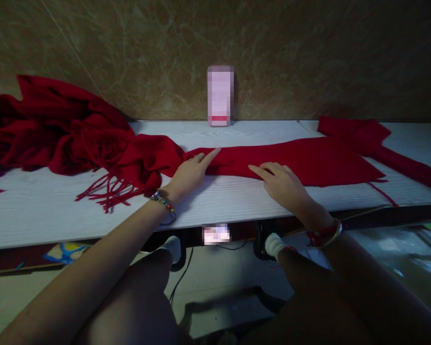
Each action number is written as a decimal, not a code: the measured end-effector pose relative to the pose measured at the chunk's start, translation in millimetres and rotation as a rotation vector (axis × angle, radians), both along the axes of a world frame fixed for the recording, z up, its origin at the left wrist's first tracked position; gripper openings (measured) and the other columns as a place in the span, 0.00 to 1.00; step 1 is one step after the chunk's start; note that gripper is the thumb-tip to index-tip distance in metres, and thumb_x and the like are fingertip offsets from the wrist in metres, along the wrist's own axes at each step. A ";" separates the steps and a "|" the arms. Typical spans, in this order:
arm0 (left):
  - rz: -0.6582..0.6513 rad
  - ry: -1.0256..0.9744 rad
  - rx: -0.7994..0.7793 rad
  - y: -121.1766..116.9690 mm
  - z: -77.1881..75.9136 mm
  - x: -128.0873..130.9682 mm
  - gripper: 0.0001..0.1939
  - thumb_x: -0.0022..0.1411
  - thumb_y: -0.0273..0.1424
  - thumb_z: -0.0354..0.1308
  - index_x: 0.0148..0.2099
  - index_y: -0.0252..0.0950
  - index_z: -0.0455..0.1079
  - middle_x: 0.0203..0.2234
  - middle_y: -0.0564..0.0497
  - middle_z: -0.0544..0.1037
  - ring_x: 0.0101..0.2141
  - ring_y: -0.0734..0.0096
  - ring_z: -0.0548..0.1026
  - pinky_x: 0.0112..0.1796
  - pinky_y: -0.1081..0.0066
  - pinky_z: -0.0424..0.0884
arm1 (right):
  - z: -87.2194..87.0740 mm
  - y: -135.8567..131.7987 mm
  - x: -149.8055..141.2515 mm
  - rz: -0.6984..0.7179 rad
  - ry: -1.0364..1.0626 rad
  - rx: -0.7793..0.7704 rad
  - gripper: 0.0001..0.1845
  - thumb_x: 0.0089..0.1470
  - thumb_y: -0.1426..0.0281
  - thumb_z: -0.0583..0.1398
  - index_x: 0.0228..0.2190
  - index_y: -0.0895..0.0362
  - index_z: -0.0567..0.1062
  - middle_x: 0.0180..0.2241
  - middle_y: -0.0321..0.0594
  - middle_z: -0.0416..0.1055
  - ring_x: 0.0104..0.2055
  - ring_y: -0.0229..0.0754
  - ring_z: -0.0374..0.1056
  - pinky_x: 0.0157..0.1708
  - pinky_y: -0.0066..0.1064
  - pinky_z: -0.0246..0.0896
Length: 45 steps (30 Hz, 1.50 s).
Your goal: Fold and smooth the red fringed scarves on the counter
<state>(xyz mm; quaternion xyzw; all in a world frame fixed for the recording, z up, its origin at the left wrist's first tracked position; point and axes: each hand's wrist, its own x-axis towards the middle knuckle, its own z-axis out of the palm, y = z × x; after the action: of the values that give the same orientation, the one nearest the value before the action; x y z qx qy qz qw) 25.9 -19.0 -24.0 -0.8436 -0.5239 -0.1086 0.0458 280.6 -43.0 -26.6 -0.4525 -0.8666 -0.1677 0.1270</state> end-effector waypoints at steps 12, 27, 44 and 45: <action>-0.313 -0.049 0.295 -10.6 -4.5 -5.5 0.25 0.63 0.37 0.53 0.60 0.36 0.60 0.48 0.41 0.71 0.47 0.60 0.69 0.45 0.61 0.66 | 0.6 4.1 2.9 0.180 0.209 -0.102 0.13 0.57 0.75 0.53 0.33 0.57 0.78 0.33 0.42 0.77 0.36 0.43 0.71 0.38 0.34 0.64; -0.535 0.108 0.611 -18.1 -2.4 27.5 0.08 0.64 0.26 0.51 0.35 0.34 0.70 0.36 0.49 0.76 0.38 0.68 0.71 0.38 0.69 0.62 | -4.2 -4.8 -1.5 0.251 0.183 -0.064 0.12 0.57 0.75 0.53 0.35 0.58 0.77 0.34 0.43 0.77 0.38 0.44 0.70 0.39 0.37 0.64; -0.449 0.327 0.455 -34.1 10.9 12.9 0.07 0.65 0.23 0.49 0.38 0.35 0.68 0.29 0.50 0.76 0.30 0.69 0.72 0.29 0.69 0.60 | -11.0 -8.0 -6.1 0.292 0.248 -0.086 0.14 0.56 0.77 0.53 0.34 0.57 0.78 0.33 0.43 0.77 0.36 0.43 0.70 0.39 0.35 0.67; -0.425 0.327 0.446 -35.0 10.3 10.7 0.08 0.64 0.23 0.49 0.37 0.35 0.68 0.29 0.49 0.76 0.30 0.69 0.72 0.29 0.69 0.60 | -10.7 -8.0 -6.4 0.296 0.250 -0.083 0.14 0.56 0.77 0.52 0.34 0.58 0.78 0.33 0.43 0.77 0.36 0.43 0.70 0.39 0.35 0.67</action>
<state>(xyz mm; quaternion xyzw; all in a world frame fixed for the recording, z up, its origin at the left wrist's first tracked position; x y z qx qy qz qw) 36.5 -54.0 -13.7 -0.9093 -0.2854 -0.0908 0.2890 274.2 -51.0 -37.3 -0.3421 -0.9074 -0.0537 0.2380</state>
